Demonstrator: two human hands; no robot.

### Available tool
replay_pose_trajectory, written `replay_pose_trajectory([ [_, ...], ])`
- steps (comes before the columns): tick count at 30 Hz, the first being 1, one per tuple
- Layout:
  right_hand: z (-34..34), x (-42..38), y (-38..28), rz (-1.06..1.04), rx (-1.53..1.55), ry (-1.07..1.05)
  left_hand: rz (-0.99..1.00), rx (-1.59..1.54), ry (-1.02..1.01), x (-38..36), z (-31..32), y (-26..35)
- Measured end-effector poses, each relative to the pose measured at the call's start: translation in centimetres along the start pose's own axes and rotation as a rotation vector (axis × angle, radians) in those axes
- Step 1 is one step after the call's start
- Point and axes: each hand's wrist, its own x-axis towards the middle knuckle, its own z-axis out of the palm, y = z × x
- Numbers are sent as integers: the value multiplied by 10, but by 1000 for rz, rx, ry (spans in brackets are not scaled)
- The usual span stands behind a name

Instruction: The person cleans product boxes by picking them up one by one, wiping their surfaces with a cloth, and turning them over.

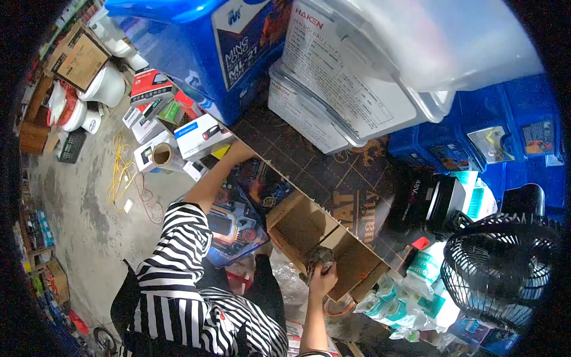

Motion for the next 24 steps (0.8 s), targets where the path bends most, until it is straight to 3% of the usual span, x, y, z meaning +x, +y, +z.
replay_pose_trajectory([
  [8, -7, -2, -12, 91, -66, -98, 101, -51, 218, -15, -45, 81],
  [10, 2, -2, -4, -34, 32, 73, 116, -76, 248, -27, -64, 106],
  [12, -1, -2, -6, -13, -16, 45, 102, -101, 253, -36, -81, 125],
  [15, -7, -2, -16, 26, -56, -4, 187, -38, 306, -34, -94, 134],
  [17, -9, -2, -19, 41, -45, -26, 294, 239, 176, -28, -100, 133],
  [24, -5, -2, -4, 40, -39, 2, 458, 349, 270, -88, -136, 183],
])
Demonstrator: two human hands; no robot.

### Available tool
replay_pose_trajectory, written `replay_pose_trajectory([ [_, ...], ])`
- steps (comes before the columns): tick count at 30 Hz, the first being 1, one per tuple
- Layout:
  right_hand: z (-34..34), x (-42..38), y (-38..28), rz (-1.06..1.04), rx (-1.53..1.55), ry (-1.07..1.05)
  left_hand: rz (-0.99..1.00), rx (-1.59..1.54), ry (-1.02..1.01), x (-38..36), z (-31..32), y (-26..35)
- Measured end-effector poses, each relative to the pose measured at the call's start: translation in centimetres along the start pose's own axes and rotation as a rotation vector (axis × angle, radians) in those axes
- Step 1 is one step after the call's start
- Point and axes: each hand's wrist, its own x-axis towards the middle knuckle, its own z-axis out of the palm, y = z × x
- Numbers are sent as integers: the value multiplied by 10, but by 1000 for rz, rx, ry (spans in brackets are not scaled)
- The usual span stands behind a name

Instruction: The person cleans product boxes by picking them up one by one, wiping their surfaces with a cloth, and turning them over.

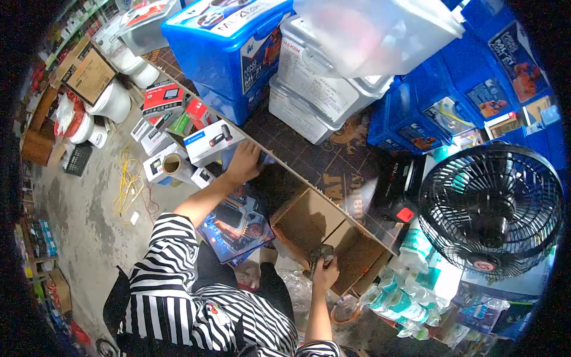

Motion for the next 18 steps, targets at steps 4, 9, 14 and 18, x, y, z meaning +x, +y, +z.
replay_pose_trajectory([
  [4, -3, 0, -4, 13, -2, -3, 130, 28, -27, -19, -38, 23],
  [9, -2, 1, 4, 30, -38, -28, 211, -77, -52, -53, -102, 51],
  [14, -6, -1, 0, 61, -123, -28, 180, -75, -23, -90, -183, 96],
  [18, -6, -1, 7, -8, -11, -39, 60, -138, 31, -113, -232, 139],
])
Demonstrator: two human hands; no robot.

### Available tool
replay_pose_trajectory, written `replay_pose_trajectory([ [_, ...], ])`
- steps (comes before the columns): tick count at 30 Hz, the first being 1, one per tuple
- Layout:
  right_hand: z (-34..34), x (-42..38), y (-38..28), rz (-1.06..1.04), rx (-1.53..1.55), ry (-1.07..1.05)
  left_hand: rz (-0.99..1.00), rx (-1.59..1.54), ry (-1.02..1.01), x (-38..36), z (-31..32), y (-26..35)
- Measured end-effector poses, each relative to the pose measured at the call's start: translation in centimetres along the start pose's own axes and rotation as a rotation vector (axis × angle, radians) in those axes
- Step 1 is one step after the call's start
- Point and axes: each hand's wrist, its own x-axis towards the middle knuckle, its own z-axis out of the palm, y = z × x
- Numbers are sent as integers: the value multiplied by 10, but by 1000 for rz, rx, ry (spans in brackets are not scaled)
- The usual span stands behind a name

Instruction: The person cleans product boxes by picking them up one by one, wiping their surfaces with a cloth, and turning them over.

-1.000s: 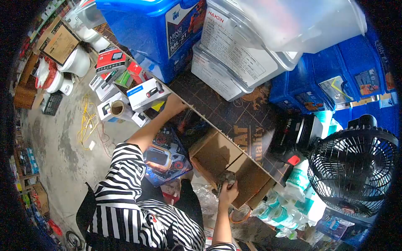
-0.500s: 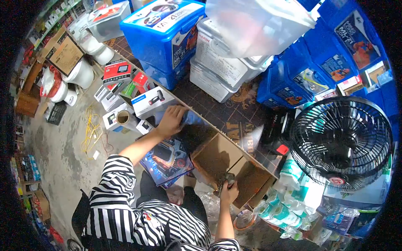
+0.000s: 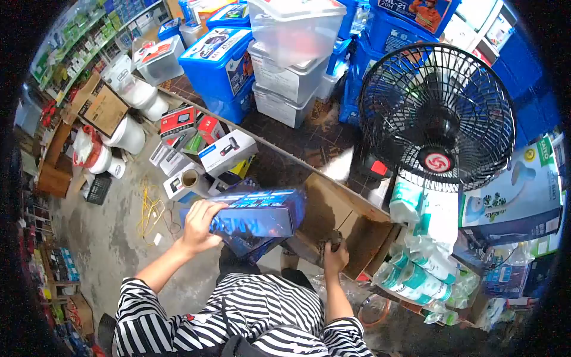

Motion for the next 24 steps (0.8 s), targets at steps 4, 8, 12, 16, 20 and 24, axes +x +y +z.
replay_pose_trajectory([
  [4, -19, 0, -19, -25, 359, 115, -319, -159, 91, -15, -4, 51],
  [8, -58, 6, -51, -119, 905, 177, -771, -886, 190, -43, 47, 69],
  [12, -97, 16, -74, -108, 1004, 218, -987, -1123, 186, -51, 91, 68],
  [16, -127, -9, -120, -350, 784, -6, -1237, -1269, 172, -69, 134, 46],
  [20, -105, -45, -119, -904, 285, -402, -1384, -1412, 107, -85, 149, 33],
  [24, -72, -48, -113, -1246, -8, -663, -1280, -1181, 91, -91, 164, 28],
])
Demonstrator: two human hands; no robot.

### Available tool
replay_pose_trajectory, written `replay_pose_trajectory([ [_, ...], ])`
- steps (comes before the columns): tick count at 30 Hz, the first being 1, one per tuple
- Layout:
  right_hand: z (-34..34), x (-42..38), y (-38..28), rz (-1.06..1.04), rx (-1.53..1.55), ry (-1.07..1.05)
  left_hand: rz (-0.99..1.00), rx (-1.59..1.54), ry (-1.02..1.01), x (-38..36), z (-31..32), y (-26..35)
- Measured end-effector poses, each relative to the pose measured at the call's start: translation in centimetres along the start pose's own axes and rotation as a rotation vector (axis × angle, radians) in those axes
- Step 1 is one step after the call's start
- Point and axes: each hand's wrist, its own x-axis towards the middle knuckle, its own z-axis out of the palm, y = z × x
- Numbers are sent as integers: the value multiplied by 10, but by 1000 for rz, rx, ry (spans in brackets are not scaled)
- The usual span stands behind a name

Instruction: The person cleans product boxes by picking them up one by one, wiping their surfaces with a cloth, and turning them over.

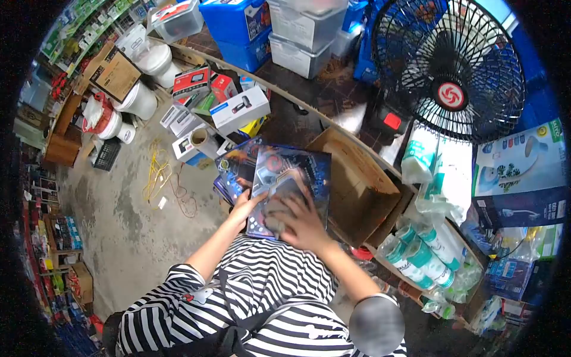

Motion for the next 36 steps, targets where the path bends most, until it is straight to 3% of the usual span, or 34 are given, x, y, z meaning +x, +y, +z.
replay_pose_trajectory([
  [5, 13, 52, 82, 171, -62, 319, 17, 153, -5, -1, 1, -3],
  [7, 14, 81, 105, 261, -135, 440, 18, 160, 134, -10, 8, 6],
  [8, 17, 93, 115, 262, -178, 507, 36, -6, -6, 16, -11, -23],
  [9, 11, 106, 103, 394, -170, 514, -23, -51, 65, 4, -4, -9],
  [10, 14, 112, 97, 379, -208, 523, -81, -96, 137, -9, 5, 8],
  [11, 16, 118, 91, 363, -246, 533, -33, -92, 42, 6, -10, -10],
  [14, 23, 115, 45, 333, 43, 292, -20, -149, 162, 36, -28, -47],
  [15, 28, 109, 33, 189, 38, 319, -152, -196, 2, 48, -47, -57],
  [16, 31, 99, 24, 46, 33, 345, -170, -138, 42, 37, -38, -42],
  [18, 30, 73, 8, -46, 105, 217, -106, -156, -34, 12, -20, -11],
  [20, 23, 42, 7, -182, 123, 39, -211, -128, 77, 18, -26, -21],
  [21, 12, 27, 7, -232, 140, -45, -115, -115, 80, 44, -39, -51],
  [23, 1, 2, 26, -239, 139, -93, -174, -154, 43, 38, -35, -46],
  [26, -10, -18, 72, 82, -12, -72, -209, -151, 41, 30, -26, -35],
  [28, 1, -9, 109, 271, -37, 220, -192, -108, 73, 29, -26, -39],
  [30, -3, 25, 127, 373, -229, 350, -154, -56, 89, 33, -30, -47],
  [33, -1, 83, 114, 454, -228, 401, -71, -27, 131, 13, -11, -22],
  [35, 25, 114, 99, 321, -163, 515, -140, -49, 83, 16, -17, -24],
  [36, 20, 127, 75, 365, -49, 370, -140, -68, 65, 22, -23, -32],
])
